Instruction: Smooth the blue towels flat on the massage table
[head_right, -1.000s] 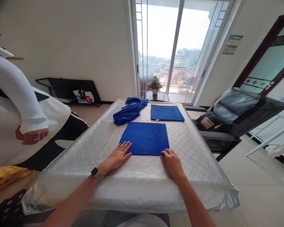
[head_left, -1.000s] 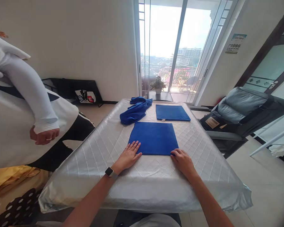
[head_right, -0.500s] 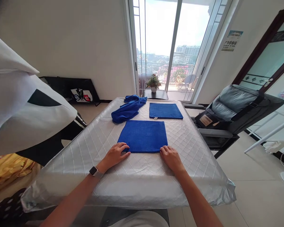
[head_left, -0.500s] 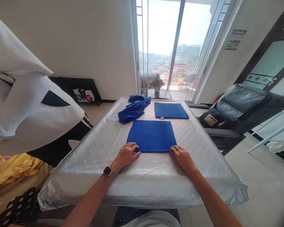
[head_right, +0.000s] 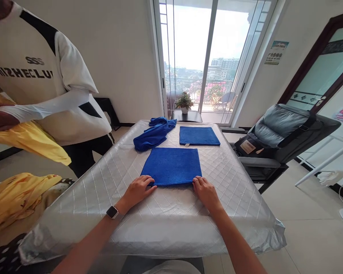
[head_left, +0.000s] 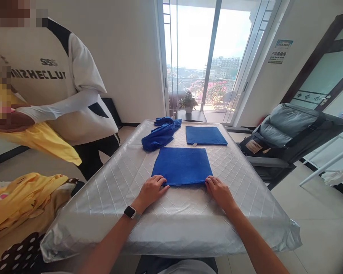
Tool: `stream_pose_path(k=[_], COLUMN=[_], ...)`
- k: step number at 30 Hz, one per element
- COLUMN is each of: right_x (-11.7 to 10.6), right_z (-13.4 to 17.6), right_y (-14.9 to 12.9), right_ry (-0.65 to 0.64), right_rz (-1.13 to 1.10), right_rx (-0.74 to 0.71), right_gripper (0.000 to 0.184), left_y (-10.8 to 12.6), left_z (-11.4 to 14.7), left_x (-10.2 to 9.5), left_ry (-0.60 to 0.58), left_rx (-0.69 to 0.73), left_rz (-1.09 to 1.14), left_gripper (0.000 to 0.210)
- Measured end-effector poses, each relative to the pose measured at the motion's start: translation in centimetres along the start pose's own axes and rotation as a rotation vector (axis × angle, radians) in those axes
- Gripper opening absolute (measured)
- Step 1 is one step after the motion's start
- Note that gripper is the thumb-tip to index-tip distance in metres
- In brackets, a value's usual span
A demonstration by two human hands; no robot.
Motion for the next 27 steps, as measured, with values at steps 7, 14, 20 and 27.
stream_pose_path(k=[7, 14, 20, 27], right_x=[-0.3, -0.4, -0.3, -4.4], right_z=[0.2, 0.5, 1.3, 4.2], right_y=[0.2, 0.6, 0.9, 2.4], right_ry=[0.052, 0.069, 0.068, 0.188], right_rz=[-0.044, -0.082, -0.122, -0.152], right_rx=[-0.011, -0.050, -0.115, -0.085], right_gripper=[0.033, 0.034, 0.034, 0.037], left_y=[0.6, -1.4, -2.5, -0.3], left_z=[0.0, 1.3, 2.7, 5.6], left_x=[-0.3, -1.0, -1.6, -4.0], left_ry=[-0.020, -0.016, -0.015, 0.059], left_rx=[-0.013, -0.095, -0.084, 0.112], left_rz=[-0.111, -0.159, -0.211, -0.162], left_gripper=[0.019, 0.022, 0.027, 0.032])
Point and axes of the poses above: each hand's wrist, its own z-axis away from the middle knuckle, its own x-axis out of the palm, y = z × x, the point moved 9 cm from there along -z, towards the middle knuckle, and after that the axes turned 15 degrees about -y, right-handed, at the moved point
